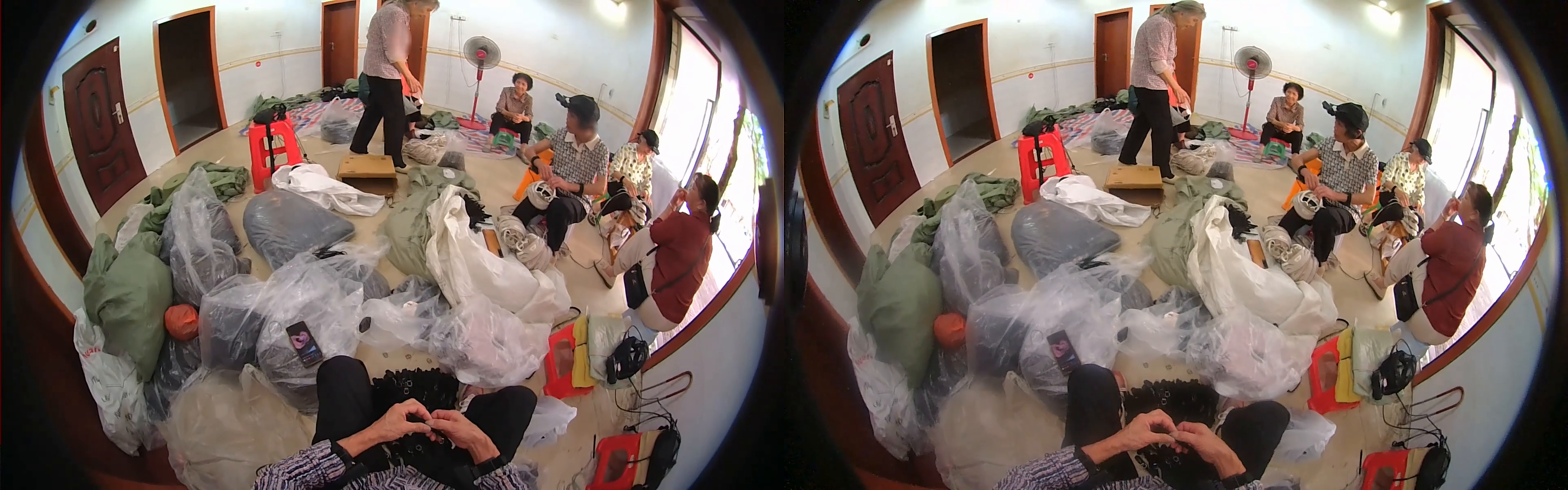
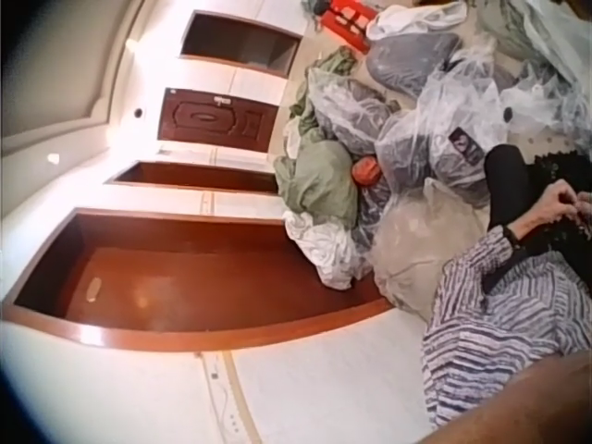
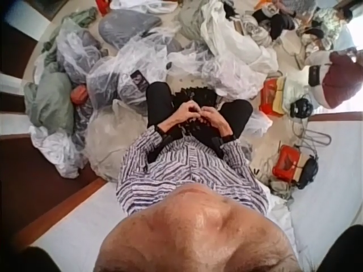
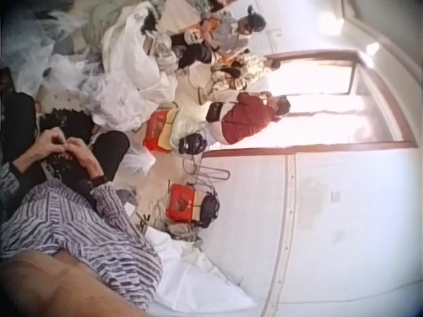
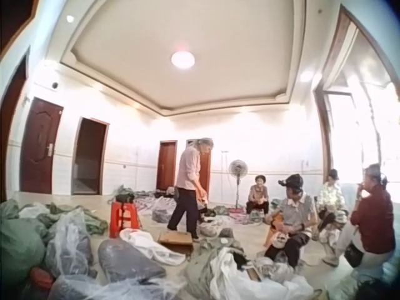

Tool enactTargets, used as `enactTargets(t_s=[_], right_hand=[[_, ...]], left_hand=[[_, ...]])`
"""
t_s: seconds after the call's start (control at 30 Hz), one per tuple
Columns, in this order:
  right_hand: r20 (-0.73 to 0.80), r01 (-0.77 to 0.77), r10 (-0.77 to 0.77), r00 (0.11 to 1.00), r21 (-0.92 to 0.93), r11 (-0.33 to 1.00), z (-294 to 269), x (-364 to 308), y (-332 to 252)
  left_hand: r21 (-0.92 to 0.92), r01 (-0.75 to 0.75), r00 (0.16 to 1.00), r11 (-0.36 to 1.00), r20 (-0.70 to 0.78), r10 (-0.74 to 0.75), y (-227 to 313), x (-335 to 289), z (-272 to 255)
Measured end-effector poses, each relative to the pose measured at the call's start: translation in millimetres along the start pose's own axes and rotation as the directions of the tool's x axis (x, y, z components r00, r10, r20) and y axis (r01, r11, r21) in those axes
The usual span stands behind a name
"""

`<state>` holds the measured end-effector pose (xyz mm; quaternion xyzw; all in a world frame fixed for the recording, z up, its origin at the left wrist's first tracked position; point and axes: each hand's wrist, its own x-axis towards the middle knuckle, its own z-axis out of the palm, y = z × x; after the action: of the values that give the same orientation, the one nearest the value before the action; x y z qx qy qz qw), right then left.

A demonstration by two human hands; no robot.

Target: Sorting and bundling black shoe components into groups.

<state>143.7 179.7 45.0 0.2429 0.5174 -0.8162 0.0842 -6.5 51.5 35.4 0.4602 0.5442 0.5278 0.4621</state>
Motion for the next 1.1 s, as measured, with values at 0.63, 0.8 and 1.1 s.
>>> enactTargets(t_s=[0.63,0.8,1.1], right_hand=[[-0.258,0.056,-0.307,0.916,-0.674,0.737,9,9,14],[-0.172,0.131,-0.267,0.948,-0.555,0.822,-1,14,28],[-0.252,0.04,-0.375,0.892,-0.782,0.622,17,8,36]], left_hand=[[-0.294,0.282,0.954,0.913,-0.019,-0.3,-24,5,-2],[-0.143,0.317,0.949,0.938,0.043,-0.314,-27,5,-7],[0.129,0.187,0.981,0.974,-0.069,-0.179,-31,-8,5]])
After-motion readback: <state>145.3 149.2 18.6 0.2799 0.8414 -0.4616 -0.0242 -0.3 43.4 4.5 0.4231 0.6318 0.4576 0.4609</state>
